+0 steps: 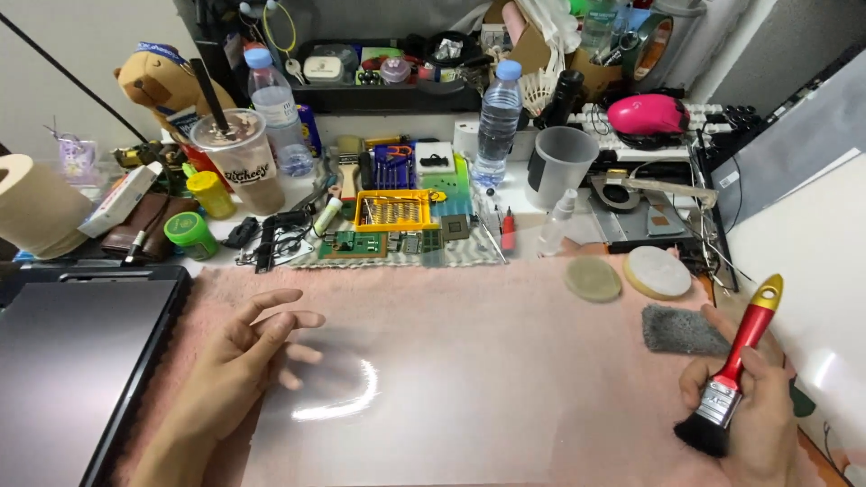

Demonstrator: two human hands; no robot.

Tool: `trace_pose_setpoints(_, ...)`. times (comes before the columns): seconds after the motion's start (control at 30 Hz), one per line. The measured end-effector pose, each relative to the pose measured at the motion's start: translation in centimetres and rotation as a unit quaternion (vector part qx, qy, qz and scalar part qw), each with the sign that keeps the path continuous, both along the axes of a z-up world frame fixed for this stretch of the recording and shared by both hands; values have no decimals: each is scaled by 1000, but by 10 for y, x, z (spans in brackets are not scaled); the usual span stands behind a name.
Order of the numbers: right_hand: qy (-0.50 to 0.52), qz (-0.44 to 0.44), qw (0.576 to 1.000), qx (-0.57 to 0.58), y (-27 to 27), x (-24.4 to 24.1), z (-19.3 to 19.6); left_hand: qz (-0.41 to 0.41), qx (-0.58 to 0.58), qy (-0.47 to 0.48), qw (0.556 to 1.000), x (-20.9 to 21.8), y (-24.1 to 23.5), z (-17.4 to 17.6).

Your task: The person cleans a pink towel on a cluttered desk using a brush and a round sponge. They first brush the towel's surface and then rub it with the sponge.

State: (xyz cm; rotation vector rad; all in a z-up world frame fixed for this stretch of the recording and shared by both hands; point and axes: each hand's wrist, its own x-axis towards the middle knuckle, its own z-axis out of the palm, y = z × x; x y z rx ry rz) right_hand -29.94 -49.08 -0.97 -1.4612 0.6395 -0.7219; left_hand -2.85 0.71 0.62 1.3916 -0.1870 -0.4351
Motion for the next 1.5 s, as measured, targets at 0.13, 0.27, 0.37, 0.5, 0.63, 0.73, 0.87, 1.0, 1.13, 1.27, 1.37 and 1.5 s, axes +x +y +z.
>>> trace_pose_setpoints(0.13,19,-2,1000,-2,11,2,9,-16,16,-3,1000,-4,-3,6)
trace_pose_setpoints(0.27,74,-18,997,-33,4,2,0,-54,-3,5,999,-4,-4,-1)
trace_pose_setpoints(0.37,79,6,993,-89,-25,0,-24,-68,23,10,997,-9,-5,13)
trace_pose_setpoints(0.5,45,69,990,-114,-74,-4,-80,-63,29,36,997,-10,-7,16)
trace_pose_setpoints(0.63,68,75,991,-84,-98,10,-130,-93,-13,8,996,-18,-6,17)
trace_pose_setpoints(0.73,65,88,990,-91,-101,17,-136,-114,-38,-14,993,-19,-4,17)
trace_pose_setpoints(0.87,66,82,988,-117,-117,-2,-127,-142,-26,22,989,-14,-2,21)
trace_pose_setpoints(1.0,77,2,993,-91,-25,-4,-37,-132,28,-37,990,-9,2,8)
trace_pose_setpoints(1.13,79,3,995,-56,3,2,-2,-89,101,-82,988,-8,1,6)
trace_pose_setpoints(1.27,83,-14,996,-11,22,8,22,-36,97,0,995,-12,0,13)
trace_pose_setpoints(1.37,96,-7,995,-11,24,8,29,-5,26,50,998,-7,-3,-5)
trace_pose_setpoints(1.5,116,-14,993,23,35,8,46,-42,24,31,998,17,13,-40)
